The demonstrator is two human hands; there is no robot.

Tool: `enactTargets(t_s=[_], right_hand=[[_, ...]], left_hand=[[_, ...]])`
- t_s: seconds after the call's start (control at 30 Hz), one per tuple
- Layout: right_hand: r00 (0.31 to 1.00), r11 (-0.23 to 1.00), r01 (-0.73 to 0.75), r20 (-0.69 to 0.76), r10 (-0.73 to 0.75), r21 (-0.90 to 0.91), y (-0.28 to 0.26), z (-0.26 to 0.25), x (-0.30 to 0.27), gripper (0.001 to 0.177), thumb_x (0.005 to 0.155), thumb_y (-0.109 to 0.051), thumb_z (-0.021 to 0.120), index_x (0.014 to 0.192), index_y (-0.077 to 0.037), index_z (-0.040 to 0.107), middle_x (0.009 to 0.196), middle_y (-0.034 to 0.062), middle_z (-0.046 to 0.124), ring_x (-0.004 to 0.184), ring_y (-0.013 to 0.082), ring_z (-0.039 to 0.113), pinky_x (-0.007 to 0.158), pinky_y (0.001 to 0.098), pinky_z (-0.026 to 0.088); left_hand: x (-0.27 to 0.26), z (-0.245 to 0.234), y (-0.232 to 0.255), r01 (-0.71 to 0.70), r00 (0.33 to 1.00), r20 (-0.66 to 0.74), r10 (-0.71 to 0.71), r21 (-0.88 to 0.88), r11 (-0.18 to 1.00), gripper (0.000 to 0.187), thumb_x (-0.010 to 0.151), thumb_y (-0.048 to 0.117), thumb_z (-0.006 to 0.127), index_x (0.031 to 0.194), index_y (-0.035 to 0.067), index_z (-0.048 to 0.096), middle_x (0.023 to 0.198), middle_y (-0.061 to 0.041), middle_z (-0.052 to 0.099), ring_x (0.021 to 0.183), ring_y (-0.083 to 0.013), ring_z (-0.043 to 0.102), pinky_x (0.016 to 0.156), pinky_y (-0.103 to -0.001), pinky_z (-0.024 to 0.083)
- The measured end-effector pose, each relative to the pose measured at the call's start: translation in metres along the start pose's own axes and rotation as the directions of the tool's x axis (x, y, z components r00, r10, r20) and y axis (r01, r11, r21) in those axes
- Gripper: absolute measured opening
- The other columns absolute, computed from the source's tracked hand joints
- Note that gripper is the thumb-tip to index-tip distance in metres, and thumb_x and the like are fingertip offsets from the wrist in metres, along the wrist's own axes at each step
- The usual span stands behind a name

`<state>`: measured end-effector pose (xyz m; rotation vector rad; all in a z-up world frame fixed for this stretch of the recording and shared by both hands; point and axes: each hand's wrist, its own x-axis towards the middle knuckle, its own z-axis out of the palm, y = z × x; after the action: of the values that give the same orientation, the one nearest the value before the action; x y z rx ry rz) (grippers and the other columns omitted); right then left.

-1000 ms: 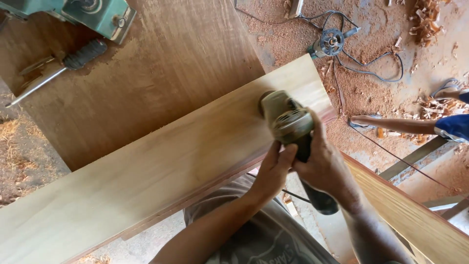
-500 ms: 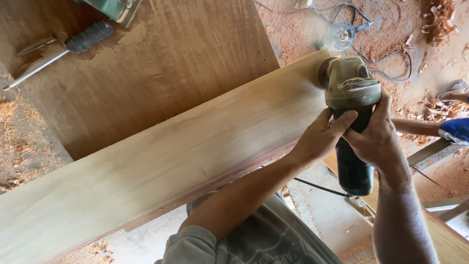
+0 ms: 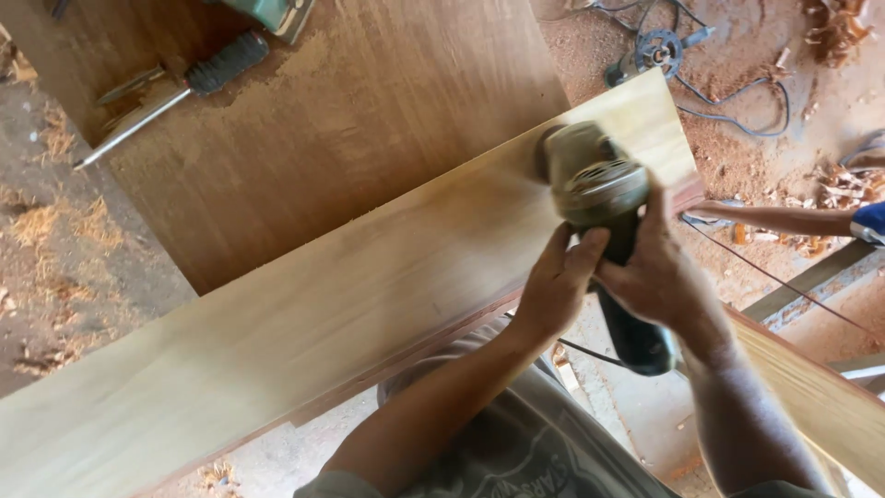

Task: Sanding the edges and surface of a wooden board using an angle grinder.

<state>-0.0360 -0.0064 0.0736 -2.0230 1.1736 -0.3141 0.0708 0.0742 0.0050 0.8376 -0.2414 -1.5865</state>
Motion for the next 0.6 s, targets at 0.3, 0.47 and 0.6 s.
enactTargets(t_s=[0.3,0.47,0.6], right_hand=[[0.946,0.96,-0.234,0.192,0.261,-0.152,-0.123,0.053,-0.012,0.097,0.081,-0.023,0.07,0.159,-0.011,0.013,0.089,0.0309,0.071,0.084,0.0541,0.069,0.075,0.06,0.055],[0.943,0.976,-0.196,0.253,0.215,-0.098,-0.125,0.055,-0.016,0.097,0.077,-0.019,0.069,0.157,-0.011,0.016,0.082,0.0283,0.072,0.08,0.0514,0.07,0.072,0.0584,0.055],[0.953,0.968,-0.196,0.201,0.226,-0.157,-0.098,0.034,-0.013,0.094,0.083,-0.024,0.069,0.158,-0.011,0.015,0.085,0.0282,0.071,0.082,0.0515,0.07,0.074,0.0589,0.055]], left_hand=[[-0.106,-0.051,0.042,-0.049,0.98,-0.183,0.076,0.145,0.988,0.058,0.111,0.035,0.044,0.155,-0.002,0.037,0.146,-0.018,0.054,0.131,-0.0246,0.052,0.11,-0.036,0.044],[-0.118,-0.05,0.04,0.0,0.971,-0.239,0.021,0.084,0.996,0.063,0.109,0.041,0.039,0.158,0.001,0.031,0.15,-0.016,0.049,0.137,-0.0241,0.048,0.113,-0.036,0.04],[-0.087,-0.027,0.035,-0.041,0.993,-0.105,0.053,0.11,0.993,0.068,0.109,0.045,0.041,0.159,0.001,0.03,0.149,-0.016,0.05,0.135,-0.0242,0.052,0.114,-0.037,0.044]])
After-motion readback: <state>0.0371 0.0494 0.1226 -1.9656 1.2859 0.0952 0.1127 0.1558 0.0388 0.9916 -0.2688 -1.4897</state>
